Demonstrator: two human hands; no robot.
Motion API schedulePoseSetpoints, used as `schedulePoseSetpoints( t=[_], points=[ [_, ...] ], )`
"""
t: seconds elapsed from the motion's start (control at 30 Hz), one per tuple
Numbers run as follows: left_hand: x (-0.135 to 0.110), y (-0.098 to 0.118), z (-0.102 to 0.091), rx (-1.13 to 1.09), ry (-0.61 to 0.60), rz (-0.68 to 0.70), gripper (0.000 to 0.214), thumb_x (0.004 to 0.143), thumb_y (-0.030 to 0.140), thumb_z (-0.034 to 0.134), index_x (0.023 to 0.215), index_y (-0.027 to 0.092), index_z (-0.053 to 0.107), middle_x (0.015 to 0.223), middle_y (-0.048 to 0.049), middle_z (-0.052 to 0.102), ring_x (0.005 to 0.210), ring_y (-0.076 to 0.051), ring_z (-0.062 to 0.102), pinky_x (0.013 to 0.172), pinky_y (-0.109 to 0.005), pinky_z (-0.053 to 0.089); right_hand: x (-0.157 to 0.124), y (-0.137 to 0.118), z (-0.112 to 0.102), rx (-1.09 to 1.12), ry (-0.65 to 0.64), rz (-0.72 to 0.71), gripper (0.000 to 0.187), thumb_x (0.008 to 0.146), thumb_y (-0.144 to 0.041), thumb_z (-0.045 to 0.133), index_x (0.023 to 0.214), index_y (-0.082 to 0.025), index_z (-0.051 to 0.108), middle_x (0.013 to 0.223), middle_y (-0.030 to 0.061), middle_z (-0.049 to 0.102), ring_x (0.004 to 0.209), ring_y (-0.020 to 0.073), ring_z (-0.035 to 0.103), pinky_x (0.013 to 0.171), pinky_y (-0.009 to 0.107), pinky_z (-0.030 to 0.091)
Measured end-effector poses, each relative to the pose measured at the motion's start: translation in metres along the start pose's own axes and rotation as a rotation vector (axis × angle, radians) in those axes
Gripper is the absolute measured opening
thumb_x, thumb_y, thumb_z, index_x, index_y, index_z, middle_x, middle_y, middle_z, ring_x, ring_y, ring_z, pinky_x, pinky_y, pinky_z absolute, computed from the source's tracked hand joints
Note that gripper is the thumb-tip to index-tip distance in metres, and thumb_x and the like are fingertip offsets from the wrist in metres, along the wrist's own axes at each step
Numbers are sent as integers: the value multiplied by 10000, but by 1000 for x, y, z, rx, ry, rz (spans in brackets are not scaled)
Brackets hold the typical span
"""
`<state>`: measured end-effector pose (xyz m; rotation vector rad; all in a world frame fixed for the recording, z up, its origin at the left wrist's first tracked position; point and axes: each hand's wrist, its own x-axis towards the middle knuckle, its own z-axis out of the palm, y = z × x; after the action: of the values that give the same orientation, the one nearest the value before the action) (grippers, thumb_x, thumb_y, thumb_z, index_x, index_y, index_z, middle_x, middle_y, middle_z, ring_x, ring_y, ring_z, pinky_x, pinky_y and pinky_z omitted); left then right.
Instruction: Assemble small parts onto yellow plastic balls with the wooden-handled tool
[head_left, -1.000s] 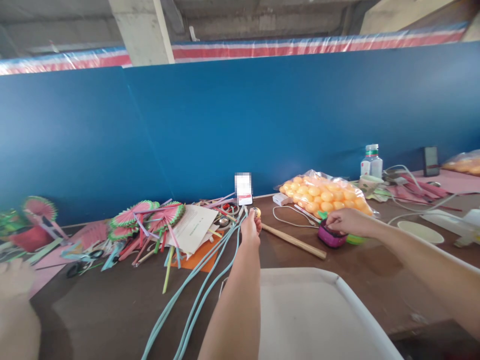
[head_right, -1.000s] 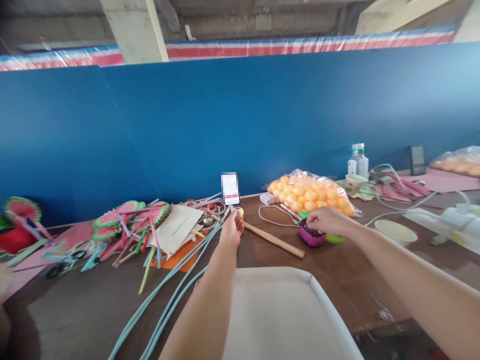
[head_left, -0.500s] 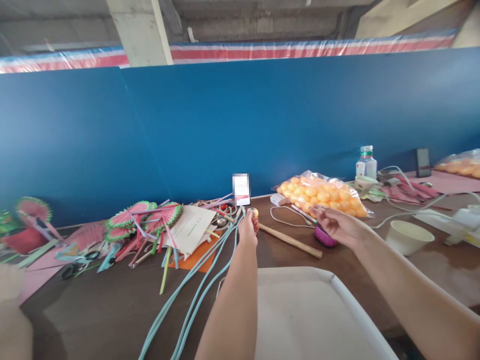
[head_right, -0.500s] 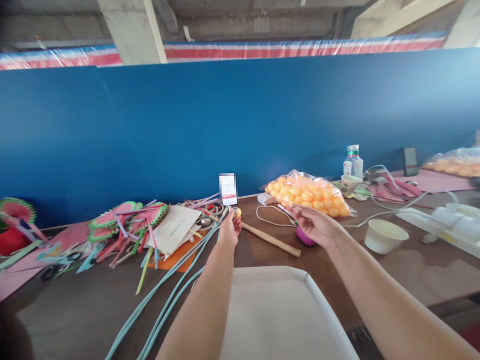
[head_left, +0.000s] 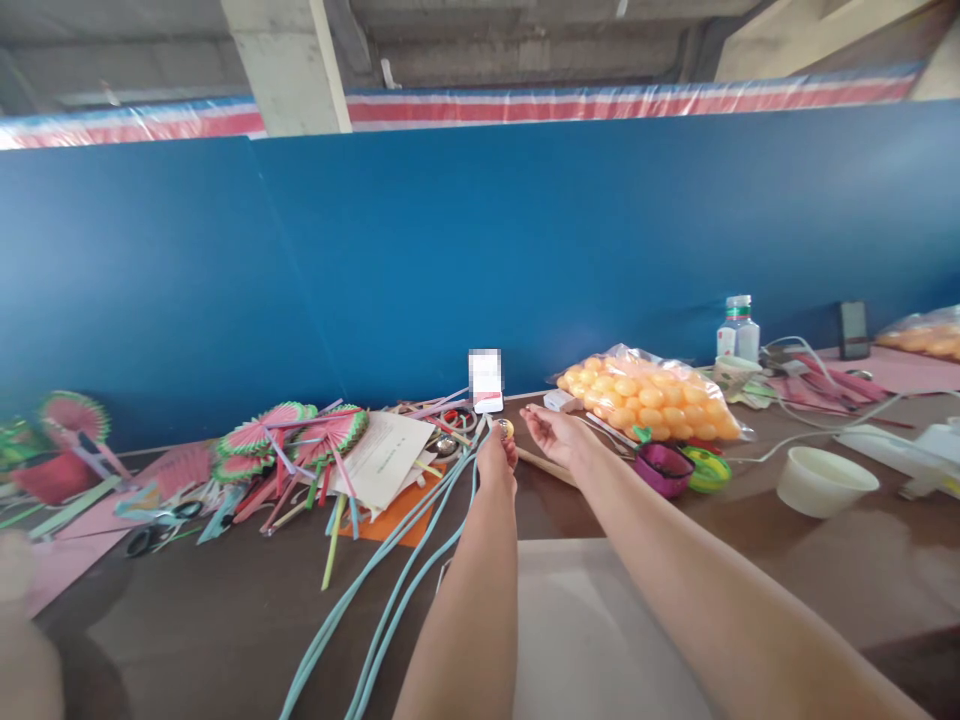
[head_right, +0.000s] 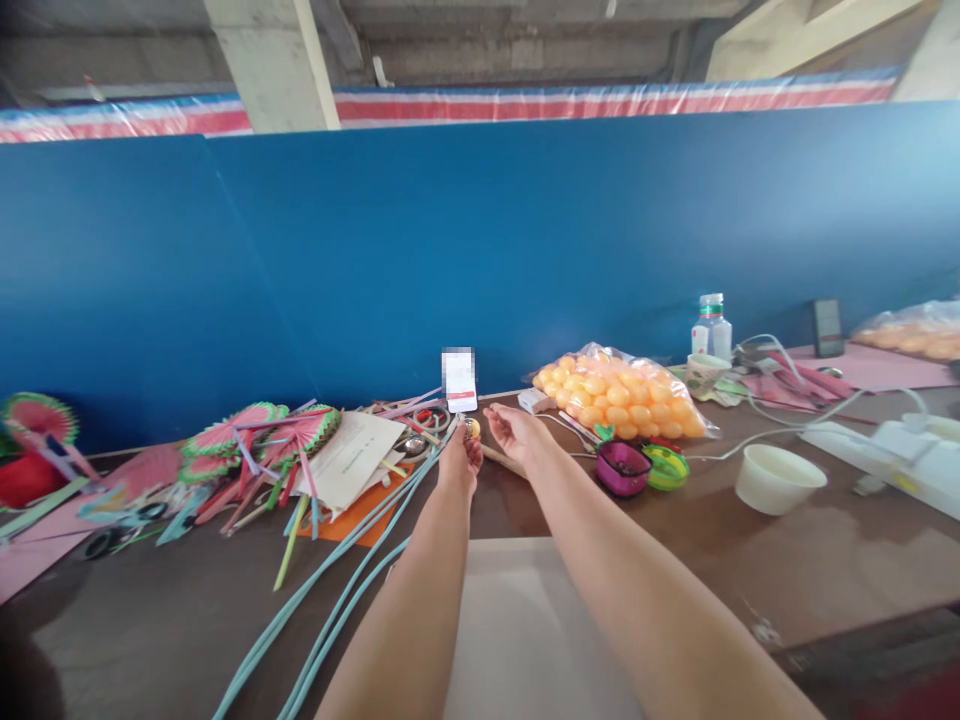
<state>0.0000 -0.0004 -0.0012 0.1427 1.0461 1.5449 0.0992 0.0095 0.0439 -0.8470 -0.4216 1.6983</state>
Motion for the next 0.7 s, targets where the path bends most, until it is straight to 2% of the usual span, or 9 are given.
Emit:
schedulePoseSetpoints(
  t=[0.1, 0.23, 0.4, 0.57, 0.7],
  points=[
    [4, 0, -1, -71, 19, 6, 222, 854, 333, 634, 757, 136, 597, 608, 9, 535, 475, -43, 501, 473, -138, 403, 10, 23, 4, 80, -23, 18, 135, 853, 7, 542, 791, -98, 599, 709, 73, 682, 503, 44, 609, 503, 89, 533],
    [6, -1, -2, -149, -38, 23, 203, 858, 329, 626, 786, 140, 613, 665, -19, 579, 545, -77, 566, 545, -174, 463, 14, 44, -6, 124, -36, 18, 133, 850, -26, 559, 757, -109, 604, 619, 21, 639, 450, 31, 562, 453, 80, 504],
    [0, 1, -2, -131, -58, 39, 201, 871, 311, 601, 775, 136, 615, 641, -6, 582, 525, -64, 552, 548, -173, 440, 9, 42, -17, 98, -118, -5, 92, 786, -57, 656, 816, -141, 634, 692, 15, 684, 519, 49, 598, 493, 102, 527],
    [-3, 0, -2, -59, -123, 86, 199, 857, 308, 605, 791, 123, 638, 660, -27, 628, 556, -80, 589, 532, -176, 426, 7, 40, -17, 80, -241, 38, 59, 801, -92, 660, 819, -143, 635, 657, -16, 665, 495, 37, 579, 461, 102, 501],
    [-2, -1, -3, -20, -159, 131, 199, 824, 314, 639, 793, 118, 640, 662, -32, 641, 538, -83, 594, 513, -182, 413, 9, 42, -19, 64, -274, 51, 119, 782, -100, 683, 876, -158, 640, 681, -22, 678, 498, 36, 577, 450, 104, 489]
  ],
)
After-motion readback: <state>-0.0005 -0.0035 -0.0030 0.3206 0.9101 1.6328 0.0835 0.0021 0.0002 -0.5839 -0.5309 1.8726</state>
